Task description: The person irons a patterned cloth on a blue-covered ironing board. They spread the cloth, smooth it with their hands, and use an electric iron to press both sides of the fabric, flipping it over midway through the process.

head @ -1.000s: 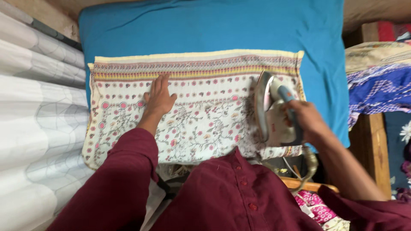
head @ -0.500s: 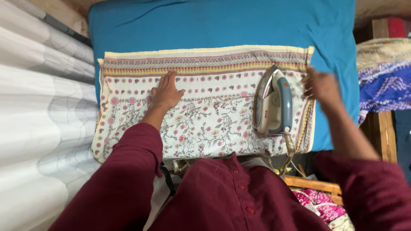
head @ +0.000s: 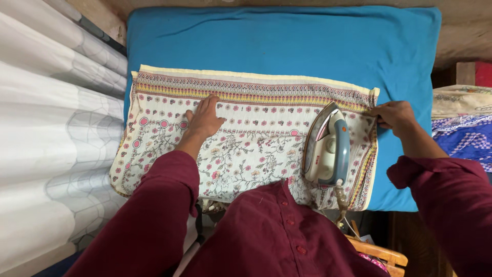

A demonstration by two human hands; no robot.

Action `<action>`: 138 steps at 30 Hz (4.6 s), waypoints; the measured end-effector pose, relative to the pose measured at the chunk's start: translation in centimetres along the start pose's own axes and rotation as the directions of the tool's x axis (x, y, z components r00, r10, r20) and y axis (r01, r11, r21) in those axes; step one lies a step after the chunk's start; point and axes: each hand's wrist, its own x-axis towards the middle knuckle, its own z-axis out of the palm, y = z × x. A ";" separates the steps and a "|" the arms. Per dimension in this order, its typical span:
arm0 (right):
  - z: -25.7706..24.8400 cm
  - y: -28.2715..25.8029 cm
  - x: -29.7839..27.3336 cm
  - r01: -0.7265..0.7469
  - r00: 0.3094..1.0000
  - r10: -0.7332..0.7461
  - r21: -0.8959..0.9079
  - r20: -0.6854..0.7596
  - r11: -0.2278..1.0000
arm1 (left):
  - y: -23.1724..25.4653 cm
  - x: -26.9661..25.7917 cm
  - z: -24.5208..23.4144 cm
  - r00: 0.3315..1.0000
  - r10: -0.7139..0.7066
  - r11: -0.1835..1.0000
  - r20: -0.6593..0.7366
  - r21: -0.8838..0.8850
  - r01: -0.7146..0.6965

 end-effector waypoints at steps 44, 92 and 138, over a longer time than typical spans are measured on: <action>-3.5 0.9 0.8 0.232 0.961 -0.232 -0.017 -0.154 0.973 | 2.4 0.7 0.2 0.995 -0.103 0.995 -0.002 0.013 0.103; 8.2 -6.3 -27.1 -0.080 0.990 0.030 0.375 0.137 0.923 | 2.5 3.6 -1.0 0.993 -0.040 0.981 0.115 0.196 0.017; -1.6 -4.9 -14.4 0.029 0.999 -0.046 0.545 0.019 0.838 | 2.2 0.1 1.2 0.960 -0.248 0.969 -0.131 -0.016 0.248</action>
